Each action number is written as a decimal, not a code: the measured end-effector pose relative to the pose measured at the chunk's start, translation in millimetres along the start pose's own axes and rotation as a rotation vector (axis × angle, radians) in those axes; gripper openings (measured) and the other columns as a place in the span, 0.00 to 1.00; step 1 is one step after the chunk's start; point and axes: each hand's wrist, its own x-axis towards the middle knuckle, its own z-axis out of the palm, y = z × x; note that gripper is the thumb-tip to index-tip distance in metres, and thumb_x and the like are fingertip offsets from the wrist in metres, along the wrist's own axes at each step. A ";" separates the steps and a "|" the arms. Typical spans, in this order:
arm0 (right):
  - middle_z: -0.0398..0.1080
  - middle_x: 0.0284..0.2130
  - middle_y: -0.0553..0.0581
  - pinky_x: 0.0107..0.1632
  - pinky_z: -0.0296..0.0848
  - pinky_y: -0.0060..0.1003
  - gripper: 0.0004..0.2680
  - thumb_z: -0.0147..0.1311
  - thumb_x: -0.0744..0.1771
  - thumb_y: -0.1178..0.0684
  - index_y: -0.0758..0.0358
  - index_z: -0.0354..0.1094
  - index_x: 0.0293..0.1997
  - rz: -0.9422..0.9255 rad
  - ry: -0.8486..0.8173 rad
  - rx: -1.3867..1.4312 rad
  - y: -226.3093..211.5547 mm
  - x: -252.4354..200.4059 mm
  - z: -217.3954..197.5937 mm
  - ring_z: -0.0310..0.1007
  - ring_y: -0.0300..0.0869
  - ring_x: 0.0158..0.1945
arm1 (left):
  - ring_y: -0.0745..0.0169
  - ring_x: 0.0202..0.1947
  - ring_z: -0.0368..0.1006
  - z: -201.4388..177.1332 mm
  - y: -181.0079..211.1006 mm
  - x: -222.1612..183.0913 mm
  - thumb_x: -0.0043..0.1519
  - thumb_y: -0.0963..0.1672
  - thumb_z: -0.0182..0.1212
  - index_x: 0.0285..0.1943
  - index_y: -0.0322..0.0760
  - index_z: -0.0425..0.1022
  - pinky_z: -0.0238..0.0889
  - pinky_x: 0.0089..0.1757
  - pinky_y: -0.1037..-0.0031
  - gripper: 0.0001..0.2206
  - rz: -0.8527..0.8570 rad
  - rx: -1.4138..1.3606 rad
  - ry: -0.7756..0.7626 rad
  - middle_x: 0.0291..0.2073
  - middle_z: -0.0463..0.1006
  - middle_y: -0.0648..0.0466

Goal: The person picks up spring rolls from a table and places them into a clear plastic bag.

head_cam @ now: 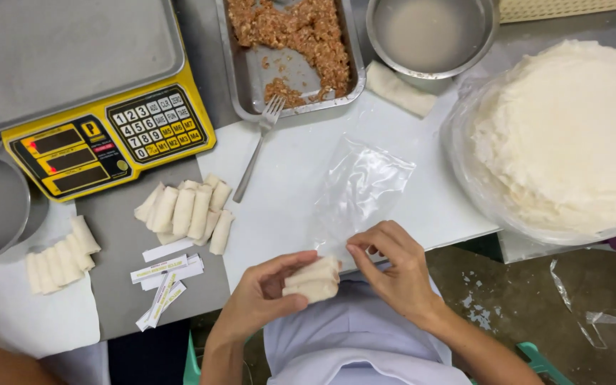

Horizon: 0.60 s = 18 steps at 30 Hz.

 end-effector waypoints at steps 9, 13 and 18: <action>0.73 0.29 0.50 0.41 0.70 0.31 0.02 0.61 0.66 0.59 0.59 0.76 0.39 -0.076 -0.006 -0.045 -10.5 4.4 15.5 0.69 0.39 0.32 | 0.50 0.60 0.73 32.6 -30.1 30.1 0.59 0.40 0.68 0.64 0.31 0.73 0.66 0.61 0.65 0.22 0.441 0.909 0.462 0.60 0.77 0.43; 0.76 0.35 0.51 0.46 0.67 0.34 0.02 0.61 0.67 0.60 0.60 0.75 0.41 -0.102 0.059 -0.103 -15.1 16.6 20.6 0.72 0.41 0.36 | 0.29 0.47 0.75 63.5 -5.7 47.7 0.70 0.35 0.51 0.53 0.09 0.70 0.72 0.53 0.53 0.11 0.961 1.417 0.293 0.46 0.76 0.27; 0.74 0.25 0.52 0.37 0.72 0.37 0.04 0.65 0.64 0.62 0.60 0.80 0.38 -0.152 0.185 -0.159 -22.3 37.2 14.0 0.73 0.45 0.29 | 0.37 0.50 0.76 48.4 -29.3 82.9 0.58 0.35 0.67 0.46 0.21 0.79 0.71 0.52 0.57 0.09 0.960 1.399 0.320 0.43 0.76 0.36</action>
